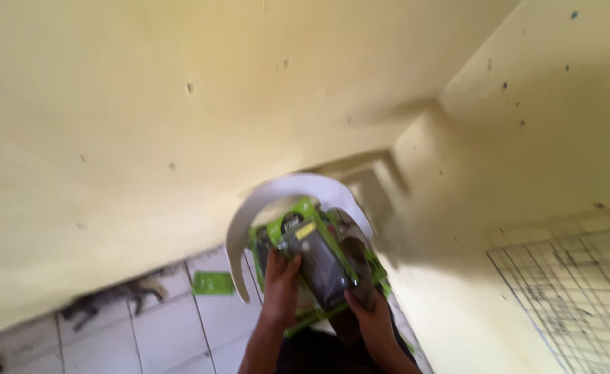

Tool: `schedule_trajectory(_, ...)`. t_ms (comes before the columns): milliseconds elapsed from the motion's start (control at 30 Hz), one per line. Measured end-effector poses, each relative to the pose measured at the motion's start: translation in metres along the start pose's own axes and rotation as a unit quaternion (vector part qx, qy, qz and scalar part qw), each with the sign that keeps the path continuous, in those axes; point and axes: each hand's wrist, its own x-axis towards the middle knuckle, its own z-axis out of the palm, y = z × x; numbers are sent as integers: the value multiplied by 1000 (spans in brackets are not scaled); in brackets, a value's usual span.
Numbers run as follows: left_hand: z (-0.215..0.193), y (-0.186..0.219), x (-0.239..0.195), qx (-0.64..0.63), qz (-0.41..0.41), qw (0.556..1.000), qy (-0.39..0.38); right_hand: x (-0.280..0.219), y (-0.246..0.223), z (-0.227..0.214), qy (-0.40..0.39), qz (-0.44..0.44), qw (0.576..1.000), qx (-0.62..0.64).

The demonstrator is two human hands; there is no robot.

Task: The person repeatedly wipes the plastic packaging of phone cases with a cloth. They pick up cases from a white chair, wipe them, and hang them on a wall grid, repeating this process for multiple items.

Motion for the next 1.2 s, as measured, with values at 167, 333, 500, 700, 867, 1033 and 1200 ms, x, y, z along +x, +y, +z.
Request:
schedule_trajectory(167, 16, 12, -5, -70, -11, 997, -4, 7, -37, 14, -66, 62, 987, 136)
schedule_trajectory(333, 33, 13, -11, -151, 6, 989, 5, 13, -34, -1, -99, 144, 967, 186)
schedule_trajectory(500, 42, 25, -13, -249, 16, 968, -14, 38, -55, -52, -78, 5, 994, 82)
schedule_trajectory(700, 72, 5, -33, -117, -141, 983, -33, 23, -148, -64, 0, -361, 927, -97)
schedule_trajectory(867, 92, -47, -39, -201, -179, 952, -143, 4, -201, -15, -49, -575, 730, -365)
schedule_trajectory(1033, 71, -62, -24, -202, -163, 954, -150, -25, -181, -6, -108, -503, 748, -418)
schedule_trajectory(1200, 61, -55, -2, -523, -266, 741, -325, -47, -153, -22, -178, -474, 757, -413)
